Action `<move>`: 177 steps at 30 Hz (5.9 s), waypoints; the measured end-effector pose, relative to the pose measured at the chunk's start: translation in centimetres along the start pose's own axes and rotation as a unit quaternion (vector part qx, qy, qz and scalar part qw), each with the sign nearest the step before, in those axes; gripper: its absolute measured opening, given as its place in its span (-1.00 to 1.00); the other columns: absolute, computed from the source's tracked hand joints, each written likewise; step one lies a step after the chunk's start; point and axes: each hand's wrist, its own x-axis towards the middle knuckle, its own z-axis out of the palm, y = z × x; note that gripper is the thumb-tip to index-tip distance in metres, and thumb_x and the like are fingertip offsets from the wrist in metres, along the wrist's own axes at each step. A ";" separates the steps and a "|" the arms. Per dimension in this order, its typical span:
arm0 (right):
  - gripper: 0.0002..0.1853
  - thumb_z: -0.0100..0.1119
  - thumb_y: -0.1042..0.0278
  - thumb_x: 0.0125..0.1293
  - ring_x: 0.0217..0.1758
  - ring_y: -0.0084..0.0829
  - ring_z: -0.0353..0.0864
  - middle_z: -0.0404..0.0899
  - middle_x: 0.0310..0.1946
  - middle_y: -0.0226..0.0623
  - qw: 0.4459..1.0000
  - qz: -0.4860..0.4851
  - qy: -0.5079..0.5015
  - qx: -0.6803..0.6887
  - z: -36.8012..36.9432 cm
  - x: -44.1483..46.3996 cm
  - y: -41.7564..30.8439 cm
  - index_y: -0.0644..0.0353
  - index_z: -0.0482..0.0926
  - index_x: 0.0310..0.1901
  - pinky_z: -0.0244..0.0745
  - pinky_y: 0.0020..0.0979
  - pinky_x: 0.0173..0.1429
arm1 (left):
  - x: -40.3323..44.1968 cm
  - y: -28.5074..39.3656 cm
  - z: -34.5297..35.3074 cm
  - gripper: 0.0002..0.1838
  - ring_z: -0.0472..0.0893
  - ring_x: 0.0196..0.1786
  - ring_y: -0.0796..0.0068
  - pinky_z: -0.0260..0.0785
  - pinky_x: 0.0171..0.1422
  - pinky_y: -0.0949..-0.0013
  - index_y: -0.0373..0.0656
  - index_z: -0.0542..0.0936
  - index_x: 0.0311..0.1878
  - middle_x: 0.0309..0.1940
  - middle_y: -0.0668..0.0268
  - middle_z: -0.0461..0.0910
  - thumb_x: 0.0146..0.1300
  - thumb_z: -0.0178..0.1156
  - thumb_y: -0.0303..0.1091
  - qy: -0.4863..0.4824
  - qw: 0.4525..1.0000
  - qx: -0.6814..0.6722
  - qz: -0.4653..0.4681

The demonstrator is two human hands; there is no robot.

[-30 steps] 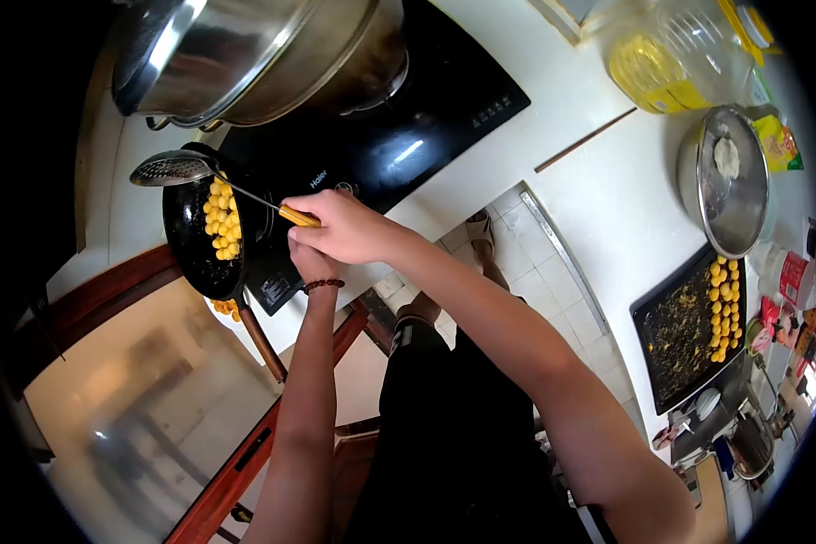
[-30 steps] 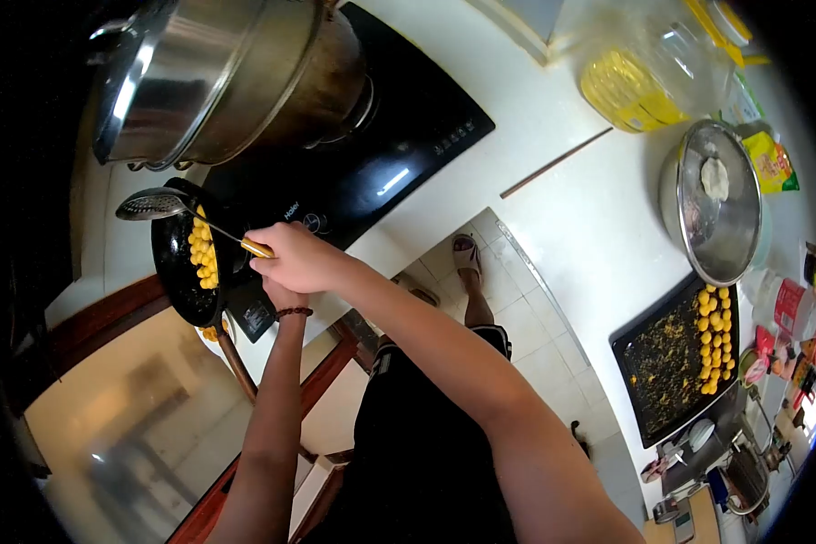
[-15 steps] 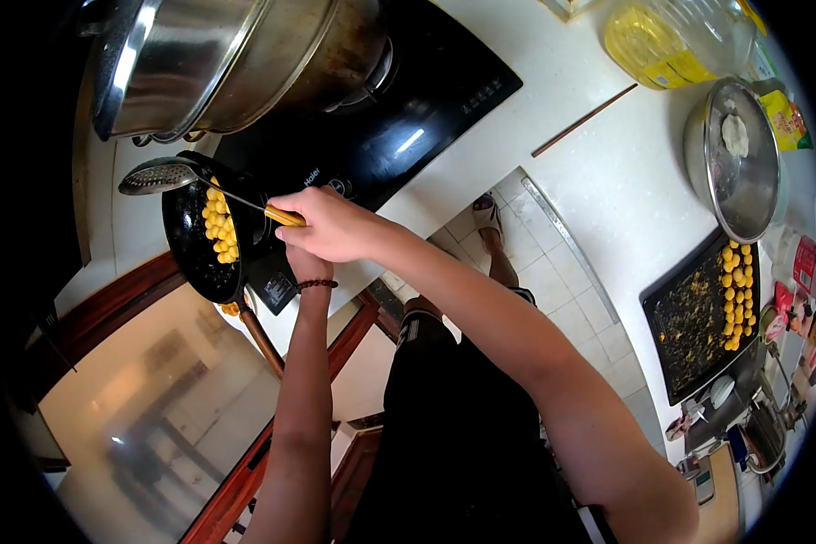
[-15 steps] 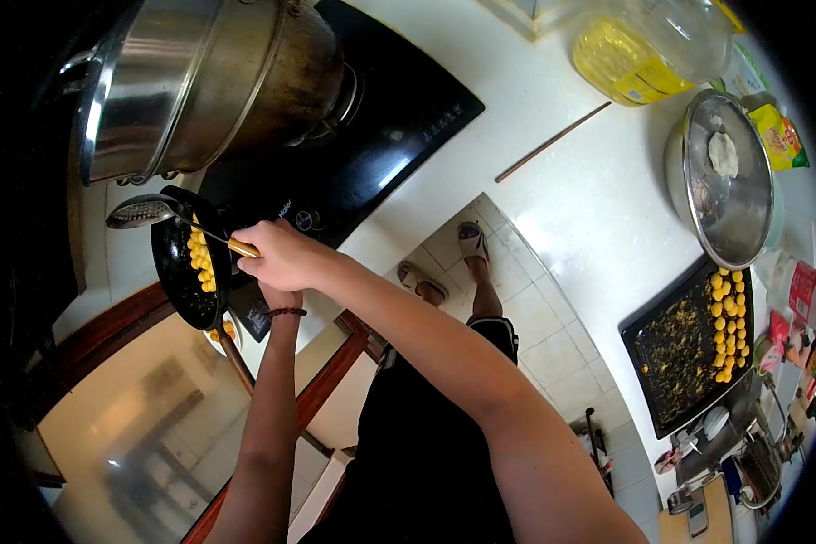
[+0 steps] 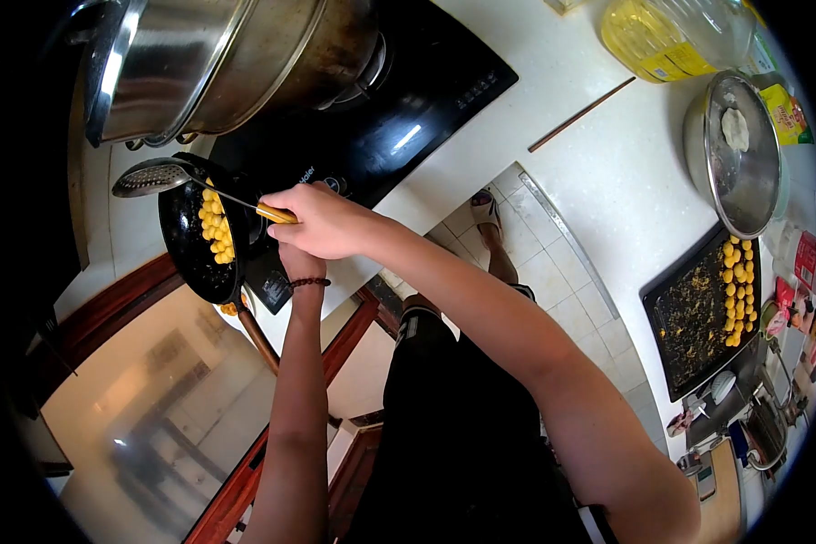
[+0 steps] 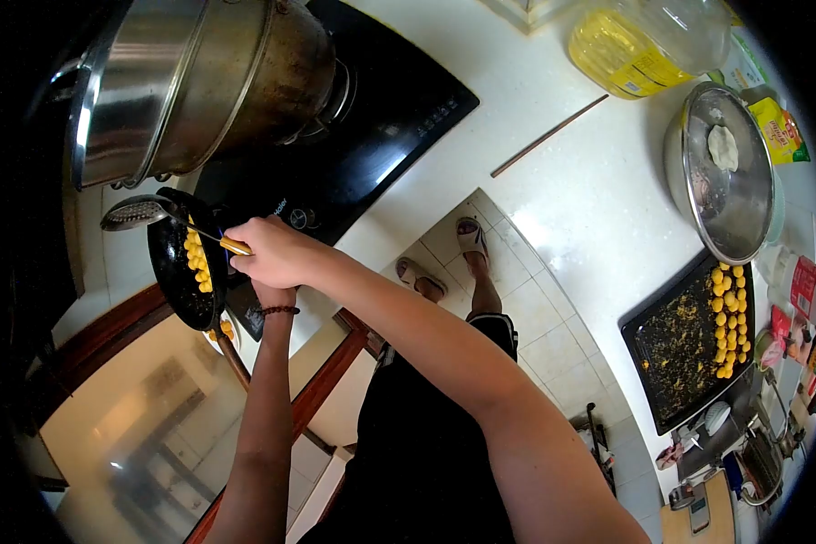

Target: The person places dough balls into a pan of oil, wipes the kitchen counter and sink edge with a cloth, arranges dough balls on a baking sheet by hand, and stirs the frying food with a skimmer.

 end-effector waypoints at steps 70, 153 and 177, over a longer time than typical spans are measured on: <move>-0.57 0.22 0.34 0.49 -0.67 -0.68 0.26 0.41 -0.58 -0.53 0.987 0.156 -0.031 0.018 4.4 -1.3 -8.8 0.21 0.53 0.34 0.17 -0.50 -0.59 | -11.9 1.3 -6.3 -0.62 0.55 -0.47 0.58 0.47 -0.26 0.41 -0.15 0.67 0.13 -0.23 0.32 0.76 0.32 0.43 -0.20 0.099 0.961 -0.236 -0.102; -0.51 0.15 0.28 0.49 0.08 0.34 0.64 0.66 -0.06 0.40 0.908 0.094 0.135 -0.385 20.1 2.7 -6.0 0.31 0.48 0.36 0.54 0.06 0.21 | -14.2 -9.4 -21.6 -0.80 0.66 -0.27 0.59 0.50 -0.26 0.48 -0.23 0.67 0.01 -0.20 0.31 0.70 0.37 0.35 -0.44 0.227 0.914 -0.329 -0.064; -0.77 0.20 0.35 0.49 -0.56 -0.53 0.51 0.58 -0.52 -0.34 0.906 0.083 0.177 -0.375 24.0 4.4 -0.3 0.28 0.65 0.04 0.42 -0.35 -0.46 | -13.5 -17.4 -21.0 -0.71 0.70 -0.24 0.40 0.59 -0.20 0.35 -0.20 0.64 0.03 -0.08 0.19 0.69 0.31 0.43 -0.34 0.073 0.904 -0.419 0.040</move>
